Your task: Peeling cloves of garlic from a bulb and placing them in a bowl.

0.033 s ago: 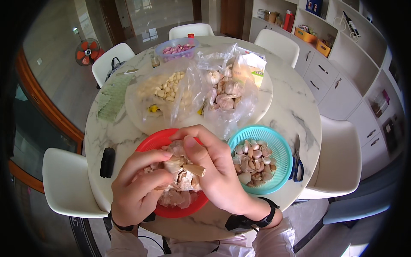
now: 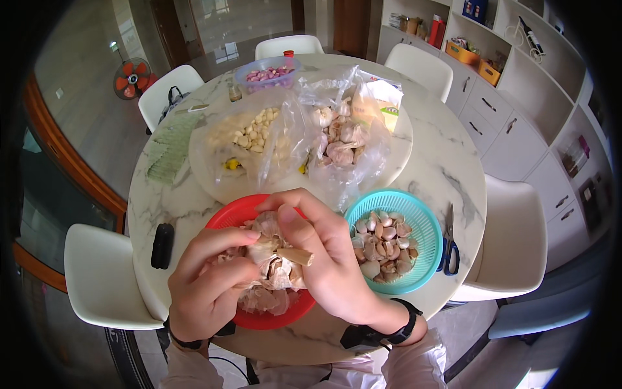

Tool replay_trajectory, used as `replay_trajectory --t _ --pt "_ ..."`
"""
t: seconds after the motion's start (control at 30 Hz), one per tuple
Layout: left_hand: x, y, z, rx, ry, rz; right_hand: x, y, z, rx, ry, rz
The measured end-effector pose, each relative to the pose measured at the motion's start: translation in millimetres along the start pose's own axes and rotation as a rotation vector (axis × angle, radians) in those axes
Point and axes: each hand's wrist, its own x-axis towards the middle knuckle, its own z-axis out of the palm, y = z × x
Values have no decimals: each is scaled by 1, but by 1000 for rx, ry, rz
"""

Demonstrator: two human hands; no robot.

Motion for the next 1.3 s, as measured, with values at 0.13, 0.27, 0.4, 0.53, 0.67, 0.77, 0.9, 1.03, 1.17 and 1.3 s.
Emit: replay_trajectory --t 0.13,0.27,0.4,0.53,0.67,0.77,0.9,1.03,1.17,1.3 --pt "-2 1 1 -59 62 73 0 -5 2 124 44 119" --pt "1 6 -2 -180 25 22 0 -8 -7 493 -42 318" --pt "1 5 -3 -142 56 -9 1 -9 -10 487 25 389" --pt "2 10 -1 -99 1 -1 -2 -16 -7 438 -50 355" --pt "-1 11 4 228 -70 132 -4 -10 2 286 34 262" --pt "-2 5 5 172 -75 122 -4 -12 -8 318 -68 330" --pt "-5 3 5 171 -51 126 -3 -9 -1 228 -12 240" --pt "-6 9 3 179 -81 7 -1 -13 -2 203 -49 308" --pt "-5 10 -4 190 -171 -38 0 -11 -2 82 -86 352" --pt "-6 10 -4 109 -194 -65 3 -15 -4 -10 -124 355"
